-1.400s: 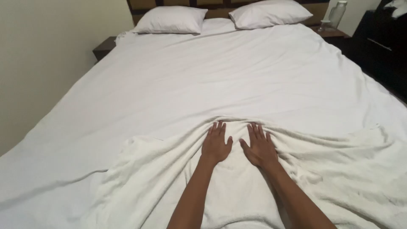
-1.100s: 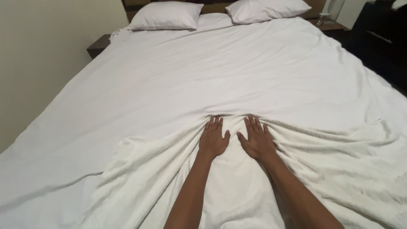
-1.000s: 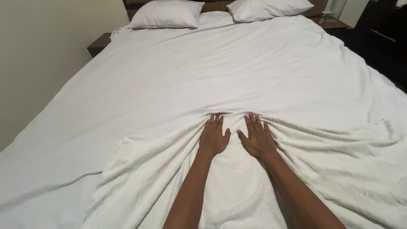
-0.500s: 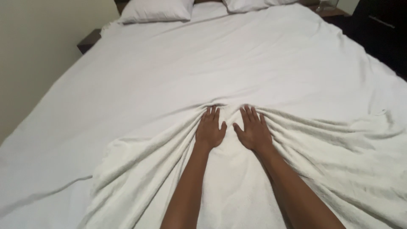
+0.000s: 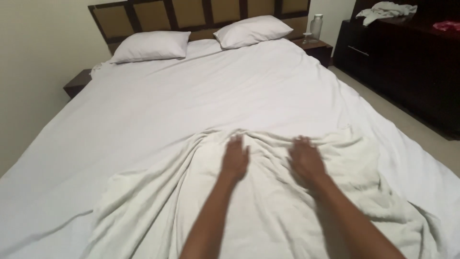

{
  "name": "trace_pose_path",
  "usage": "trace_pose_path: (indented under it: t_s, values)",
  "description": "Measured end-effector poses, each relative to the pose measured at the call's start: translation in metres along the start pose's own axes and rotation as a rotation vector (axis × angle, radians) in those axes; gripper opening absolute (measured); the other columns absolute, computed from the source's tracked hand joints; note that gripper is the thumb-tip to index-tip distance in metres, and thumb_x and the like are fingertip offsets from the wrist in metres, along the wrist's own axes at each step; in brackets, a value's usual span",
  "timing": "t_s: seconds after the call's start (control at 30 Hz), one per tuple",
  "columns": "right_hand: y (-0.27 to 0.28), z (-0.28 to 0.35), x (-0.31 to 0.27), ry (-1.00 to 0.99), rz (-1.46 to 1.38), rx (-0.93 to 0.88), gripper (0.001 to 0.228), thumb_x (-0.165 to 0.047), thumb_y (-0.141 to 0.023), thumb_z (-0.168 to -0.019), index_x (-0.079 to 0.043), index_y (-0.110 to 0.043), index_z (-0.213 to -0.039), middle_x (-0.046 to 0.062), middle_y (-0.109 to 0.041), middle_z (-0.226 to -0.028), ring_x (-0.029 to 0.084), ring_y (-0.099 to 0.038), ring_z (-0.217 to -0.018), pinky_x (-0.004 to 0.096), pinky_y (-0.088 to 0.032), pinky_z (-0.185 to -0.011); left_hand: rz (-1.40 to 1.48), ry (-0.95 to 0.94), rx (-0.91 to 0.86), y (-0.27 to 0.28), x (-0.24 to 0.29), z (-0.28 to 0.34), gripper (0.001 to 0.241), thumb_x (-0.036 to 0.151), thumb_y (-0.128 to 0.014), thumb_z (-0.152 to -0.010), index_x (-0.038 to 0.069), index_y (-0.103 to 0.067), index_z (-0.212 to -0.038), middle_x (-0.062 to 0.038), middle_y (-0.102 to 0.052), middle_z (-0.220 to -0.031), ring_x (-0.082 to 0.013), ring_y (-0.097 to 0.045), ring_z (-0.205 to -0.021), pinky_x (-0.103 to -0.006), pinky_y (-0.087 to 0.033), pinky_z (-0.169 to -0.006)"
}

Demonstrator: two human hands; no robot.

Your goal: The person folds a white towel on a bed by smoothing and folding it in half multiple times. The person then moves to a dresser, picks up a white cloth, and folds it.

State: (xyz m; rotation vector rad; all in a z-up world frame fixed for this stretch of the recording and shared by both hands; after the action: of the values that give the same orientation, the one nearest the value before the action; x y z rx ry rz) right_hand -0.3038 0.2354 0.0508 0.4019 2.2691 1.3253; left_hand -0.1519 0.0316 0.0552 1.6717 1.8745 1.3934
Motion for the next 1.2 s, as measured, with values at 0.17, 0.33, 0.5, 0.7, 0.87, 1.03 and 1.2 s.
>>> trace_pose_path:
  t_s: [0.17,0.33,0.5,0.7,0.87,1.03,1.2]
  values:
    - [0.013,0.05,0.091,-0.197,0.051,-0.062,0.073,-0.055,-0.038,-0.103,-0.008,-0.032,-0.158,0.017,-0.026,-0.167,0.037,-0.021,-0.156,0.057,-0.018,-0.123,0.035,-0.197,-0.028,-0.068,0.125,-0.001,0.064,0.037,-0.034,-0.11,-0.008,-0.034,-0.156,-0.026,-0.035,-0.163,-0.0408,-0.027,-0.154,-0.0471,-0.018,-0.128]
    - [0.031,0.072,0.092,-0.24,0.123,-0.115,0.074,-0.058,-0.039,-0.1,-0.013,-0.032,-0.159,0.014,-0.026,-0.168,0.036,-0.022,-0.155,0.056,-0.021,-0.122,-0.018,-0.217,-0.248,-0.105,0.185,0.024,0.065,0.04,-0.038,-0.103,-0.001,-0.035,-0.154,-0.023,-0.027,-0.165,-0.0426,-0.019,-0.153,-0.0494,-0.015,-0.123]
    - [0.076,0.071,0.061,-0.195,0.123,-0.069,0.066,-0.048,-0.044,-0.1,-0.006,-0.042,-0.151,0.019,-0.035,-0.161,0.037,-0.028,-0.152,0.056,-0.023,-0.121,-0.004,-0.223,-0.216,-0.101,0.179,0.02,0.068,0.038,-0.039,-0.104,-0.007,-0.034,-0.155,-0.025,-0.027,-0.165,-0.041,-0.021,-0.152,-0.0484,-0.015,-0.123]
    - [0.062,0.007,0.084,-0.069,-0.003,0.051,0.055,-0.032,-0.046,-0.1,0.0,-0.051,-0.144,0.023,-0.045,-0.155,0.04,-0.036,-0.149,0.053,-0.026,-0.122,0.17,-0.206,-0.097,-0.093,0.198,-0.02,0.057,0.031,-0.033,-0.11,-0.004,-0.041,-0.153,-0.022,-0.039,-0.162,-0.0368,-0.027,-0.156,-0.0449,-0.019,-0.129]
    - [-0.015,-0.012,0.124,-0.005,0.007,0.008,0.057,-0.035,-0.046,-0.101,0.0,-0.049,-0.146,0.023,-0.045,-0.155,0.041,-0.039,-0.145,0.053,-0.029,-0.118,0.104,-0.212,-0.156,-0.148,0.189,-0.038,0.058,0.031,-0.036,-0.107,-0.005,-0.042,-0.151,-0.023,-0.039,-0.161,-0.0376,-0.028,-0.153,-0.0464,-0.019,-0.126]
    - [-0.011,0.009,0.109,-0.035,0.051,-0.008,0.056,-0.036,-0.044,-0.102,-0.002,-0.05,-0.146,0.02,-0.048,-0.155,0.037,-0.043,-0.144,0.052,-0.032,-0.119,0.057,-0.176,-0.165,-0.148,0.189,-0.015,0.056,0.032,-0.036,-0.107,-0.004,-0.048,-0.149,-0.02,-0.042,-0.161,-0.0351,-0.031,-0.153,-0.0466,-0.021,-0.126]
    - [0.003,0.023,0.104,-0.105,0.059,0.022,0.056,-0.038,-0.043,-0.102,-0.006,-0.051,-0.147,0.017,-0.05,-0.154,0.034,-0.044,-0.144,0.051,-0.031,-0.118,0.046,-0.201,-0.097,-0.142,0.193,-0.001,0.056,0.03,-0.037,-0.106,-0.005,-0.048,-0.149,-0.02,-0.041,-0.161,-0.0349,-0.031,-0.153,-0.0469,-0.022,-0.124]
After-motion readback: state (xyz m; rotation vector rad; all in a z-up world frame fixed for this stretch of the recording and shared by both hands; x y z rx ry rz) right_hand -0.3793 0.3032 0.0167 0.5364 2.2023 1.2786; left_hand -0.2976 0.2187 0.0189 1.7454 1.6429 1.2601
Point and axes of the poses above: each hand's wrist, its own z-axis away from the middle knuckle, its own y-axis out of the back of the hand, x = y × z, the point moved 9 cm from there along -z, towards the middle knuckle
